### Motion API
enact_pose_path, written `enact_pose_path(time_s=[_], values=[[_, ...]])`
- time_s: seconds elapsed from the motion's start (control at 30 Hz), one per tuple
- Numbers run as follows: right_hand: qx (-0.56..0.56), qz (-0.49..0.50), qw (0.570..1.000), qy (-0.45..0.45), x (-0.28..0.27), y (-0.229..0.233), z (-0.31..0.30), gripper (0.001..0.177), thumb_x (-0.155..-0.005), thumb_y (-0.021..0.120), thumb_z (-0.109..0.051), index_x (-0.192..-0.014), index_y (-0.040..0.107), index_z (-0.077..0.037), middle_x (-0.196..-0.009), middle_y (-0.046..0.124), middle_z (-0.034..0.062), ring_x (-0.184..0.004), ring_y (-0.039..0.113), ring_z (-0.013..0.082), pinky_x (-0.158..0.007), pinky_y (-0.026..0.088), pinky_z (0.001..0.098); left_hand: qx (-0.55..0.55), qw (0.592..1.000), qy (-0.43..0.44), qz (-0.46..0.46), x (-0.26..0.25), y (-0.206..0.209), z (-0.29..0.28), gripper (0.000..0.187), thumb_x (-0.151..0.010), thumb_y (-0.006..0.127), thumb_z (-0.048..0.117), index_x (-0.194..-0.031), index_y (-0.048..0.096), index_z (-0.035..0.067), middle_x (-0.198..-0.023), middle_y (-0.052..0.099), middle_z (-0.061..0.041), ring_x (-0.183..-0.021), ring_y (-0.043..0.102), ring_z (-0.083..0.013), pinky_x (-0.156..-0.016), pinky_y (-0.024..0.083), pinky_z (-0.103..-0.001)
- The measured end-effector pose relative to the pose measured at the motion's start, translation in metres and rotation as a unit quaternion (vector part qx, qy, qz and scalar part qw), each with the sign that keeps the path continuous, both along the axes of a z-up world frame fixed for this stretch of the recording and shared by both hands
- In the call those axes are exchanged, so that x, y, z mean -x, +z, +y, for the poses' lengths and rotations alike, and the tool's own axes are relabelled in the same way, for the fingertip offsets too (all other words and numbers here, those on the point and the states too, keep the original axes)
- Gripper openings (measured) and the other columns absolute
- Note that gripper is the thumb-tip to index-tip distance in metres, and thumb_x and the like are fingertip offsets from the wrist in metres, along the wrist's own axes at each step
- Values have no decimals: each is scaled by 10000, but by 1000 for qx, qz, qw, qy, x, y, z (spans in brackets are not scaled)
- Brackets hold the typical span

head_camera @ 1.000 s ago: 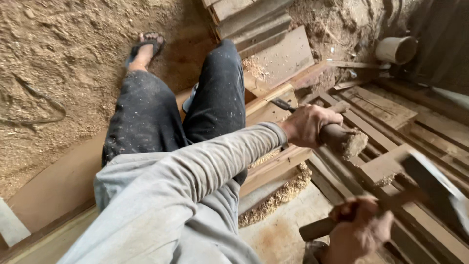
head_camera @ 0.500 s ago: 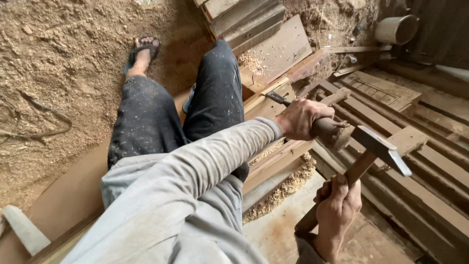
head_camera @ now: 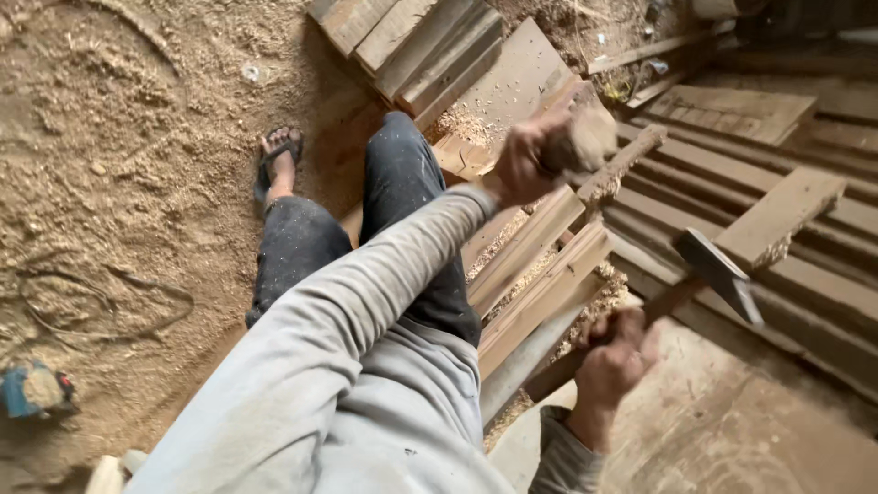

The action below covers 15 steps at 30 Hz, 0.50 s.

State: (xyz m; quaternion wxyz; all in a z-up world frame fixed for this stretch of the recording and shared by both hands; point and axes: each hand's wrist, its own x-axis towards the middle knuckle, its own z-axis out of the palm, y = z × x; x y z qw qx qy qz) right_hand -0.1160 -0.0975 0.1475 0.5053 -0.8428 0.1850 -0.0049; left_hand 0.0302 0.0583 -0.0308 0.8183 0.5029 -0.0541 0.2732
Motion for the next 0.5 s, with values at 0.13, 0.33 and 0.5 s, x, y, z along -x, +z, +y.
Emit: enact_pose_path(time_s=[0.13, 0.33, 0.5], values=[[-14, 106, 994, -19, 27, -37, -7, 275, -1128, 458, -362, -1061, 534, -107, -750, 533, -7, -552, 499, 104, -449, 470, 258, -47, 985, 121, 115, -25, -55, 18, 566, -802, 876, 287, -1192, 619, -33, -990, 780, -164, -909, 823, -290, -752, 758, -370], [-7, 109, 992, -68, 38, -56, 2, 297, -1113, 448, -308, -970, 518, -58, -664, 490, 53, -456, 462, 159, -390, 398, 295, 11, 998, -2, -65, -8, 24, 21, 117, -853, 583, -6, -958, 622, 31, -834, 711, -126, -717, 726, -230, -623, 685, -334], [17, 46, 998, -33, 30, -68, -27, 335, -1139, 464, -284, -961, 568, -20, -573, 474, 74, -394, 510, 160, -337, 478, 304, -196, 980, -23, 22, 23, 19, -67, 341, -690, 757, 152, -1004, 647, 229, -841, 644, 8, -815, 680, -243, -731, 543, -393]])
